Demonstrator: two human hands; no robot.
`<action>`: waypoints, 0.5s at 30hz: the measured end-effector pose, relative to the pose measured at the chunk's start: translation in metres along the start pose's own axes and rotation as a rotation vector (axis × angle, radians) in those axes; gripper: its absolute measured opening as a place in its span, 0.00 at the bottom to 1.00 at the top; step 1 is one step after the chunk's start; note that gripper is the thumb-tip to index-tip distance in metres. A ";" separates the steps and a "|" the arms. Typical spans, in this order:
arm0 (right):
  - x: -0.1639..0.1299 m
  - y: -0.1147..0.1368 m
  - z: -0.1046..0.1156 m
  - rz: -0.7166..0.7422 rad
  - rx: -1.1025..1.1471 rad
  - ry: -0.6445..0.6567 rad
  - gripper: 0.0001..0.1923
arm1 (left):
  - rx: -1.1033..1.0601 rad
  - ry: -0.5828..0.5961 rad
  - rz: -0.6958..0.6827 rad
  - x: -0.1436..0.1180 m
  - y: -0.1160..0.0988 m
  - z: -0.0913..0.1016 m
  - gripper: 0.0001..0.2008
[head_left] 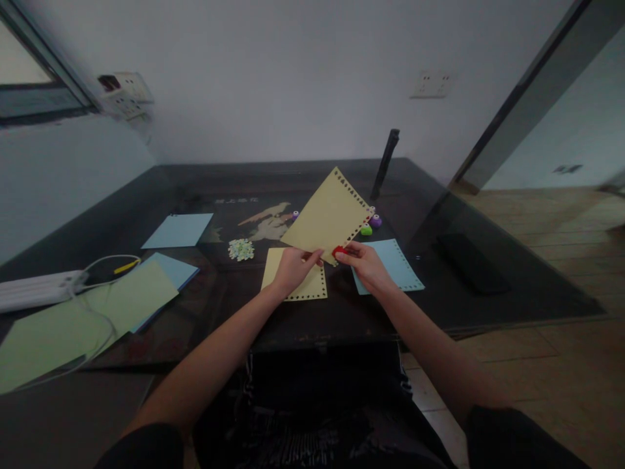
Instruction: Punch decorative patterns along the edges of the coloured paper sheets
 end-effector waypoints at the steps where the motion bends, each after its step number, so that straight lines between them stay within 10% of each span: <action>1: 0.000 0.000 0.000 0.000 -0.005 -0.002 0.11 | -0.009 0.000 0.003 0.000 0.000 0.000 0.16; 15: -0.002 0.007 0.004 -0.026 -0.209 -0.026 0.17 | -0.069 -0.035 0.160 0.006 0.011 0.002 0.17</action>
Point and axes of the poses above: each hand's wrist, its own x-axis towards the middle knuckle, its own z-axis out of the back of the hand, y = z × x, the point moved 1 cm from there along x, towards the middle knuckle, and after that the axes turned 11 degrees about -z, right-handed, at the moved point
